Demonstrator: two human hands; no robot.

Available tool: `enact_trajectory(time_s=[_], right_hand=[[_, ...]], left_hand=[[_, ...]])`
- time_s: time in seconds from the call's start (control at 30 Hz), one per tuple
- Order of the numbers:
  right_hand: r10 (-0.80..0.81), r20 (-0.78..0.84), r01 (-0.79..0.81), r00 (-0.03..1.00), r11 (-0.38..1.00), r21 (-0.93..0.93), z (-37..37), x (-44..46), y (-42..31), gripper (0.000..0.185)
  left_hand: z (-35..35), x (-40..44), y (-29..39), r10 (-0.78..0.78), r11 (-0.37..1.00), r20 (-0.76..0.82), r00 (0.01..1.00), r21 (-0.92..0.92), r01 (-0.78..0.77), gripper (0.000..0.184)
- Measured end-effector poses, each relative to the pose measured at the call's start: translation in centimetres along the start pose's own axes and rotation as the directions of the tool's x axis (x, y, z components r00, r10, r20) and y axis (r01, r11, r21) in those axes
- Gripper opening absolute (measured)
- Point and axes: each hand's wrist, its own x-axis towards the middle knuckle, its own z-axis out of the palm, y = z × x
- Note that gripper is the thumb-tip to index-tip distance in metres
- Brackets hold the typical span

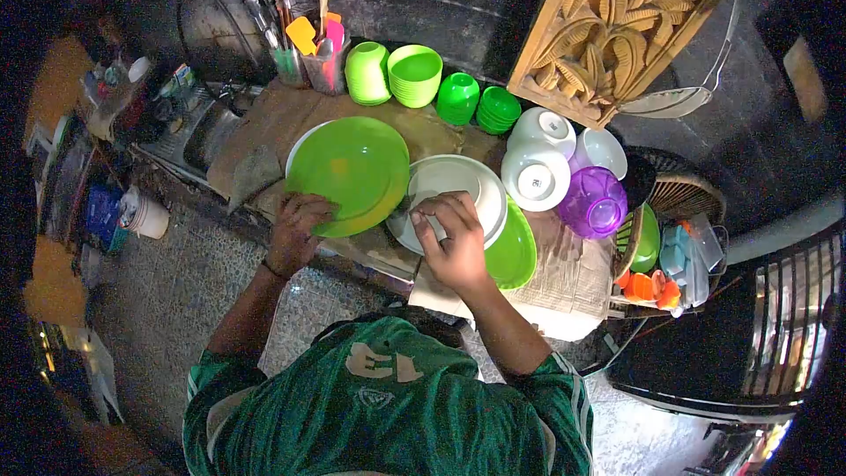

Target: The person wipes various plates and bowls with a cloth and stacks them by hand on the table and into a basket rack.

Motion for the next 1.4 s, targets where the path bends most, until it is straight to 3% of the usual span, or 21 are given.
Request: enact_trajectory(time_s=[0.13, 0.2, 0.23, 0.27, 0.3, 0.33, 0.37, 0.4, 0.43, 0.5, 0.6, 0.67, 0.77, 0.9, 1.0, 1.07, 1.1, 1.17, 1.23, 1.37, 1.4], right_hand=[[0.014, -0.020, -0.014, 1.000, 1.000, -0.022, -0.8, -0.3, 0.5, 0.008], [0.003, -0.041, -0.005, 0.999, 1.000, -0.027, -1.5, -0.8, 1.1, 0.010], [-0.012, -0.060, 0.010, 0.998, 0.999, -0.035, -1.9, -0.9, 1.5, 0.012], [-0.005, -0.077, 0.002, 0.997, 0.999, -0.043, -2.3, -0.9, 1.5, 0.012], [0.070, -0.127, -0.066, 0.989, 0.997, 0.034, -2.7, -1.0, 1.3, 0.017], [0.149, -0.179, -0.131, 0.973, 0.985, 0.109, -3.3, -1.3, 1.2, 0.023], [0.137, -0.186, -0.110, 0.973, 0.983, 0.148, -4.1, -1.5, 1.8, 0.044], [0.163, -0.248, -0.105, 0.955, 0.968, 0.230, -4.8, -1.4, 1.4, 0.051], [0.188, -0.310, -0.089, 0.932, 0.948, 0.306, -5.8, -1.4, 1.1, 0.058], [0.197, -0.381, -0.086, 0.903, 0.954, 0.287, -10.0, -3.1, 1.3, 0.073], [0.214, -0.499, -0.187, 0.840, 0.977, 0.104, -15.1, -6.0, 2.5, 0.074], [0.248, -0.605, -0.218, 0.757, 0.968, 0.123, -18.6, -8.0, 3.8, 0.072], [0.382, -0.740, -0.407, 0.554, 0.900, 0.160, -24.5, -11.7, 6.0, 0.062], [0.263, -0.842, -0.529, 0.471, 0.848, -0.031, -33.2, -17.0, 11.5, 0.062], [0.314, -0.837, -0.612, 0.449, 0.790, -0.032, -39.1, -19.6, 14.8, 0.061], [0.366, -0.842, -0.757, 0.397, 0.650, -0.074, -42.4, -20.5, 16.5, 0.060], [0.364, -0.843, -0.755, 0.397, 0.651, -0.075, -43.8, -20.9, 17.5, 0.060], [0.370, -0.830, -0.850, 0.417, 0.483, -0.212, -46.0, -21.7, 20.0, 0.063], [0.391, -0.820, -0.846, 0.418, 0.497, -0.195, -47.5, -21.8, 22.4, 0.063], [0.426, -0.715, -0.805, 0.554, 0.492, -0.331, -48.6, -21.4, 27.1, 0.062], [0.486, -0.678, -0.820, 0.552, 0.466, -0.333, -48.6, -20.9, 27.9, 0.064]], left_hand=[[-0.9, 0.4, 0.4, 0.107, 0.990, -0.221, 0.969, -0.064, -0.124, 0.025], [-3.1, 2.1, 2.8, -0.081, 0.983, -0.438, 0.895, -0.183, 0.000, 0.018], [-3.9, 2.7, 4.1, -0.070, 0.983, -0.434, 0.898, -0.185, -0.013, 0.018], [-4.7, 2.9, 5.7, -0.337, 0.925, -0.446, 0.829, -0.322, 0.203, 0.022], [-5.2, 3.6, 6.9, -0.578, 0.800, -0.410, 0.706, -0.456, 0.390, 0.027], [-5.4, 5.0, 7.8, -0.561, 0.804, -0.391, 0.729, -0.466, 0.369, 0.027], [-5.3, 6.6, 8.7, -0.571, 0.609, -0.331, 0.751, -0.785, 0.116, 0.037], [-5.0, 8.2, 9.7, -0.560, 0.266, -0.262, 0.786, -0.955, -0.130, 0.047], [-4.4, 10.1, 11.9, -0.530, 0.234, -0.236, 0.814, -0.964, -0.127, 0.047], [-1.7, 13.6, 18.2, -0.521, -0.050, -0.037, 0.853, -0.996, -0.074, 0.051], [2.7, 15.5, 23.1, -0.370, -0.210, 0.158, 0.915, -0.974, 0.084, 0.052], [5.7, 17.1, 27.8, -0.340, -0.364, 0.294, 0.893, -0.917, 0.164, 0.050], [10.5, 20.2, 34.4, -0.225, -0.361, 0.304, 0.926, -0.908, 0.210, 0.048], [17.3, 24.7, 44.1, -0.187, -0.285, 0.305, 0.934, -0.927, 0.246, 0.052], [24.4, 28.0, 49.9, -0.130, 0.053, 0.193, 0.973, -0.978, 0.201, 0.070], [30.5, 29.9, 52.4, -0.159, 0.289, 0.194, 0.968, -0.928, 0.233, 0.081], [32.1, 30.7, 53.7, -0.174, 0.430, 0.201, 0.964, -0.866, 0.257, 0.084], [35.6, 32.4, 55.7, -0.180, 0.407, 0.237, 0.955, -0.866, 0.292, 0.087], [37.3, 33.9, 56.9, -0.191, 0.389, 0.277, 0.942, -0.859, 0.332, 0.090], [40.6, 36.3, 56.6, -0.229, 0.726, 0.336, 0.914, -0.566, 0.390, 0.096], [40.9, 36.7, 56.5, -0.291, 0.675, 0.357, 0.888, -0.581, 0.455, 0.095]])
